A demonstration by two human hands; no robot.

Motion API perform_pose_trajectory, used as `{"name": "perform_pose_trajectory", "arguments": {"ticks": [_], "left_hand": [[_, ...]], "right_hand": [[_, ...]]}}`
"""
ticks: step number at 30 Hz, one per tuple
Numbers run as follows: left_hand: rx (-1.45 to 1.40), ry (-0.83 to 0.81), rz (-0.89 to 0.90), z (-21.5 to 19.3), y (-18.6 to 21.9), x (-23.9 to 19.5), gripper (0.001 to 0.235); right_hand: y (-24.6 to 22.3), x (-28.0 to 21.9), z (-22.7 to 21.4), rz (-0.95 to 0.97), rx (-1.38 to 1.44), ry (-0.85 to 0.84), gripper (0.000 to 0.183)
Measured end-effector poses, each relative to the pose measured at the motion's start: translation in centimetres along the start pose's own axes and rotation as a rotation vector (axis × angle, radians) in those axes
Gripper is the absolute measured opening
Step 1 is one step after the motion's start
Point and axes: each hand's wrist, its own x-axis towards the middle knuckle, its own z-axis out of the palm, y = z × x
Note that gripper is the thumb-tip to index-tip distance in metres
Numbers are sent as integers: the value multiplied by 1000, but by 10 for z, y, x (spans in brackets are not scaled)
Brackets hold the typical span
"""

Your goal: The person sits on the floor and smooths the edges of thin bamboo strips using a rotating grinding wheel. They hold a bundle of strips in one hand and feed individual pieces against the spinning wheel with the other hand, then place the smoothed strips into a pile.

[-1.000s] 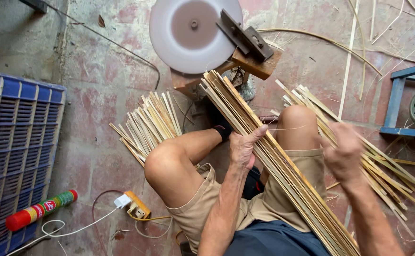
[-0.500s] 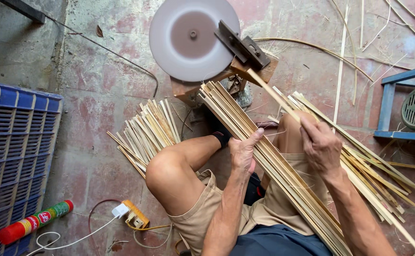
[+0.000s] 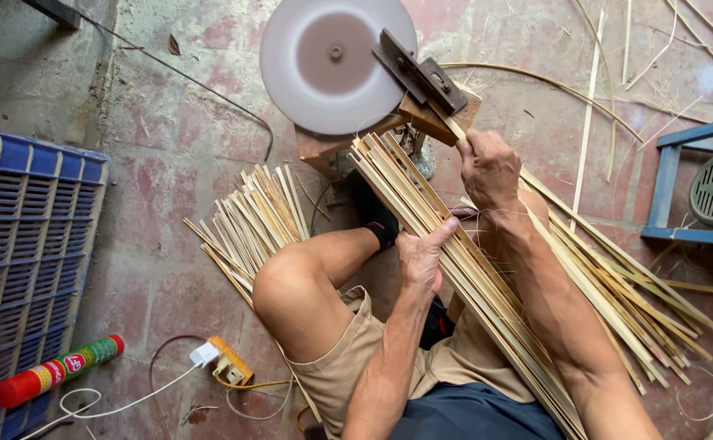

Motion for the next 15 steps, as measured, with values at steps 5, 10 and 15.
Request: {"name": "perform_pose_trajectory", "arguments": {"ticks": [5,10,15], "left_hand": [[-36,4,27,0,4,8,35],[-51,-10,-10,-7,2,5,34],[-121,-84,-48,4,4,-2,33]], "right_hand": [[4,-53,-92,10,75,-44,10],[18,-118,-153,-89,-165,-11,28],[-21,-137,-123,-13,249,-247,22]]}}
